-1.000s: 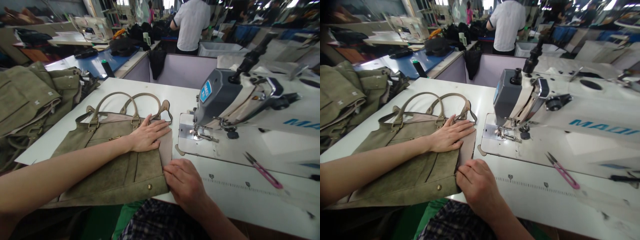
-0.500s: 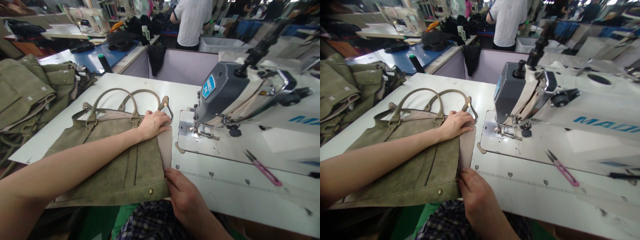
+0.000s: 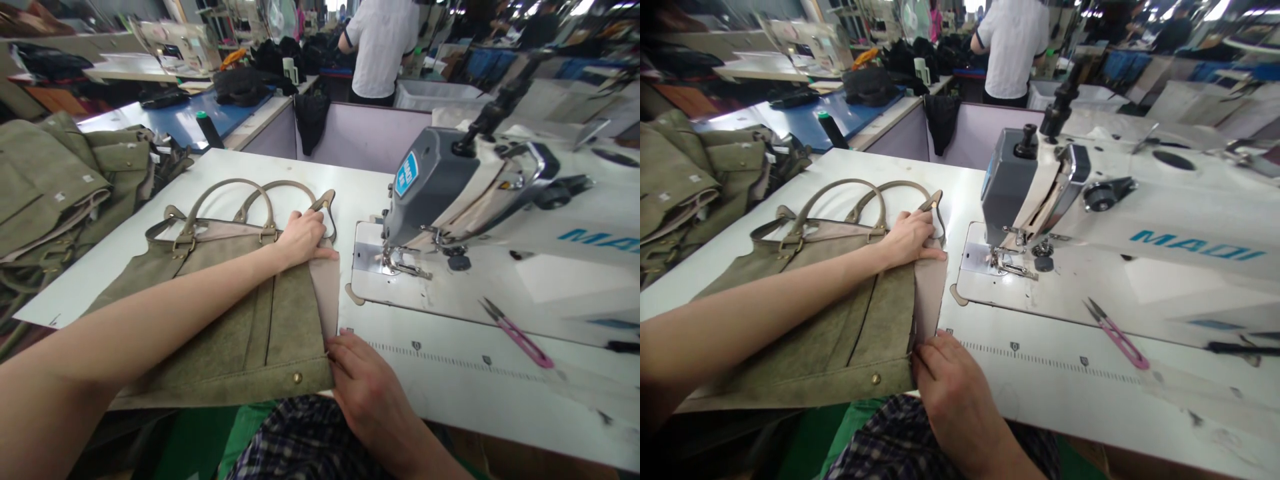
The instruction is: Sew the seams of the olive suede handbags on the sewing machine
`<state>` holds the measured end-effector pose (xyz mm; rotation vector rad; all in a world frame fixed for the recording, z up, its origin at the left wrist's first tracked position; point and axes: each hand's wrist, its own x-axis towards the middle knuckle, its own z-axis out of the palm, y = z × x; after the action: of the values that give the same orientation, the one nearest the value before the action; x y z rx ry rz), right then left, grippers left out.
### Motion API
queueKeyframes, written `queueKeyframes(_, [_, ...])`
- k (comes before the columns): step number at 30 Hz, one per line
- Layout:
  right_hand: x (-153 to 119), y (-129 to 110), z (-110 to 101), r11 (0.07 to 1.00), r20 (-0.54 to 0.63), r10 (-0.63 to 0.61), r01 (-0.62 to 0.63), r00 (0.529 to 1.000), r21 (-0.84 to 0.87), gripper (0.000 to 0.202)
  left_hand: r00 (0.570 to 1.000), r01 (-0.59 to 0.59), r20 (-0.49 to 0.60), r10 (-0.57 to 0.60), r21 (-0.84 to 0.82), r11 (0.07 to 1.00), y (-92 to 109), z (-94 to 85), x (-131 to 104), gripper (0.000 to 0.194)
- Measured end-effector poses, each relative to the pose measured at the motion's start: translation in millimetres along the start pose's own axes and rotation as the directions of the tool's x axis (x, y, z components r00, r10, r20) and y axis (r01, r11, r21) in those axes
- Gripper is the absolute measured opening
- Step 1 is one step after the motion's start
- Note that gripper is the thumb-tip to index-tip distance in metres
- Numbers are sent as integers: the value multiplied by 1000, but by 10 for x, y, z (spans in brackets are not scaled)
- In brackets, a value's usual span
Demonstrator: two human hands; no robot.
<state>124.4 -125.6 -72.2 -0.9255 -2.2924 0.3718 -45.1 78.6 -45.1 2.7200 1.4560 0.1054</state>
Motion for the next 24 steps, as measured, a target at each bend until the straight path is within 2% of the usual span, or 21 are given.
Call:
queueKeyframes(5, [4, -39, -13, 998, -53, -66, 67, 996, 14, 32, 999, -42, -39, 37, -143, 989, -20, 98, -196, 25])
queueKeyframes(8, [-38, -41, -105, 995, -51, -89, 92, 995, 46, 35, 998, -15, -67, 2, -194, 981, 24, 134, -198, 23])
queueKeyframes(11, [-60, 119, -231, 998, -43, -60, 61, 997, 34, 37, 995, 5, -95, -26, -212, 977, 88, 171, -25, 25])
queueKeyframes(16, [81, 627, -325, 994, -11, -43, 41, 999, -102, 31, 993, -25, -120, -1, -218, 976, 151, 202, 656, 21])
queueKeyframes(18, [104, 700, -312, 991, -13, -36, 34, 999, -131, 29, 994, -56, -105, 33, -226, 973, 207, 205, 873, 17])
queueKeyframes(21, [-13, 573, -302, 990, -12, -10, 8, 1000, -140, 32, 992, -119, -64, 106, -245, 962, 366, 207, 907, 16])
queueKeyframes(24, [-233, 381, -339, 998, -52, 14, -17, 999, -62, 34, 991, -131, -65, 118, -255, 958, 548, 213, 682, 20])
